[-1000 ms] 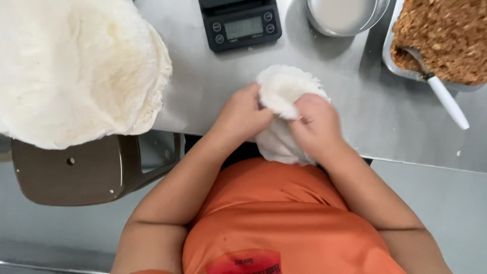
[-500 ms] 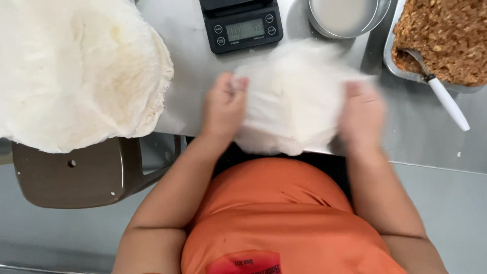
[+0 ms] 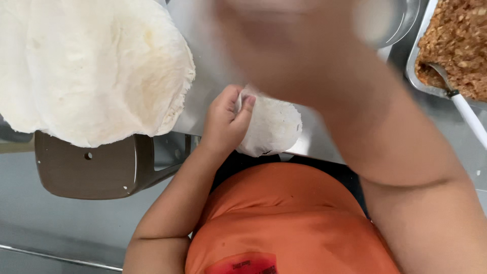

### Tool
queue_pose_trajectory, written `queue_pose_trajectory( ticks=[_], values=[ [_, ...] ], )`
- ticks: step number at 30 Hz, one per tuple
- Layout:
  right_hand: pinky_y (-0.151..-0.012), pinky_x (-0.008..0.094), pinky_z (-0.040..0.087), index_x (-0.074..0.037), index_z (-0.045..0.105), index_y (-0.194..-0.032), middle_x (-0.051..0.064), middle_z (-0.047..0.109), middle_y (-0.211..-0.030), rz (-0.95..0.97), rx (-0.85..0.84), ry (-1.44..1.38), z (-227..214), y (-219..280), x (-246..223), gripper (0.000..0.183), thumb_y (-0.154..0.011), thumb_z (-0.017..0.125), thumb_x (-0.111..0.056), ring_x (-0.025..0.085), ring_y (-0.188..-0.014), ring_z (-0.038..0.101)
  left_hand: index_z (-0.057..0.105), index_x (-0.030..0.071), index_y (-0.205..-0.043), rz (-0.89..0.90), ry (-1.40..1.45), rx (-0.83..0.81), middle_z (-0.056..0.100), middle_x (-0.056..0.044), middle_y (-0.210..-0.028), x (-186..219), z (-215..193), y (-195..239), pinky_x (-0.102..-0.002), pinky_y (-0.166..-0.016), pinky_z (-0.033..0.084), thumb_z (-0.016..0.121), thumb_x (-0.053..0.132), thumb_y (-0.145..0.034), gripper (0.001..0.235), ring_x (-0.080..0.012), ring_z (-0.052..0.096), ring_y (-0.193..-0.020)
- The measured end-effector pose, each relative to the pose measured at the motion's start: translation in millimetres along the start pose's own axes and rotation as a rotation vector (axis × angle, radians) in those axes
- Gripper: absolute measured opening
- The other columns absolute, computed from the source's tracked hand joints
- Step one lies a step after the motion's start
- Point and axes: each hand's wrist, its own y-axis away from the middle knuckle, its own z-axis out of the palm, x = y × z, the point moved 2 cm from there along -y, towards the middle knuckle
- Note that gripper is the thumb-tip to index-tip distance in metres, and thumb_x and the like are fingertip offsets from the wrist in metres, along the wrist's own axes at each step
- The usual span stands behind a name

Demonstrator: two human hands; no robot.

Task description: The person prepares thin, round wrappers by separating them and folding them into smaller squares. They then place a portion of filling onto a wrapper and begin rolling it into a cylindrical shape.

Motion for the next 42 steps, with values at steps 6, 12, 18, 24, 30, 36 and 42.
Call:
queue_pose_trajectory(
  ticks=[6, 12, 18, 24, 30, 36, 42],
  values=[
    [-0.074, 0.049, 0.041, -0.003, 0.065, -0.087, 0.011, 0.053, -0.114, -0.31, 0.077, -1.729, -53.4, -133.7, -31.4, 0.051, -0.092, 0.075, -0.053, 0.031, -0.1, 0.059, 0.065, 0.012, -0.108, 0.228, 0.002, -0.22, 0.068, 0.0, -0.097, 15.0, -31.6, 13.3, -0.031, -0.08, 0.047, 0.054, 0.022, -0.102, 0.016, -0.0157, 0.064, -0.091],
    [-0.067, 0.041, 0.039, -0.007, 0.057, -0.094, 0.007, 0.057, -0.086, -0.168, -0.289, -2.008, -46.8, 9.6, -11.3, 0.052, -0.087, 0.059, -0.058, 0.028, -0.074, 0.053, 0.066, 0.014, -0.09, 0.455, -0.186, -0.437, 0.069, -0.001, -0.077, 70.8, -55.7, 12.2, -0.036, -0.058, 0.043, 0.062, 0.019, -0.09, 0.006, -0.0242, 0.063, -0.066],
    [-0.076, 0.026, 0.046, -0.017, 0.074, -0.098, -0.005, 0.071, -0.091, 1.881, -1.243, -1.457, -53.3, 210.4, -28.5, 0.019, -0.088, 0.076, -0.032, 0.01, -0.081, 0.063, 0.049, 0.004, -0.14, 0.62, -0.284, 0.073, 0.065, -0.013, -0.127, 89.6, -26.8, -23.5, -0.042, -0.097, 0.05, 0.067, 0.022, -0.104, 0.044, -0.0307, 0.062, -0.113],
    [-0.067, 0.031, 0.055, -0.019, 0.081, -0.082, -0.002, 0.075, -0.073, 1.249, -0.712, -1.432, -84.1, 316.1, -29.9, 0.015, -0.095, 0.077, -0.026, 0.019, -0.072, 0.073, 0.066, 0.009, -0.1, 0.434, -0.54, -0.049, 0.06, -0.005, -0.083, 33.2, 36.2, -17.2, -0.042, -0.071, 0.054, 0.063, 0.025, -0.098, 0.016, -0.0291, 0.066, -0.08],
    [-0.09, 0.047, 0.051, -0.01, 0.072, -0.119, 0.011, 0.064, -0.113, 0.633, -0.47, -0.877, -60.5, 255.9, -43.5, 0.052, -0.088, 0.071, -0.052, 0.035, -0.111, 0.06, 0.06, 0.011, -0.082, 0.501, -0.704, -0.126, 0.054, -0.006, -0.076, 13.3, 89.2, -24.8, -0.046, -0.054, 0.054, 0.073, 0.025, -0.084, 0.02, -0.0312, 0.064, -0.071],
    [-0.088, 0.047, 0.054, -0.009, 0.073, -0.113, 0.015, 0.07, -0.109, 0.589, -0.414, -1.294, -53.1, 229.2, -23.5, 0.038, -0.094, 0.065, -0.04, 0.038, -0.102, 0.066, 0.063, 0.015, -0.082, 0.783, -0.757, 0.068, 0.054, -0.002, -0.075, 43.3, 89.8, -93.9, -0.041, -0.056, 0.052, 0.07, 0.02, -0.084, 0.009, -0.0263, 0.063, -0.074],
    [-0.085, 0.045, 0.048, -0.019, 0.071, -0.114, 0.006, 0.066, -0.105, 0.476, -0.523, -1.059, -47.6, 227.3, -44.8, 0.051, -0.09, 0.061, -0.062, 0.03, -0.101, 0.063, 0.065, 0.012, -0.099, 0.928, -0.78, 0.182, 0.06, -0.004, -0.085, 59.7, 99.0, -81.6, -0.036, -0.062, 0.045, 0.067, 0.012, -0.085, 0.013, -0.0261, 0.062, -0.084]
  ],
)
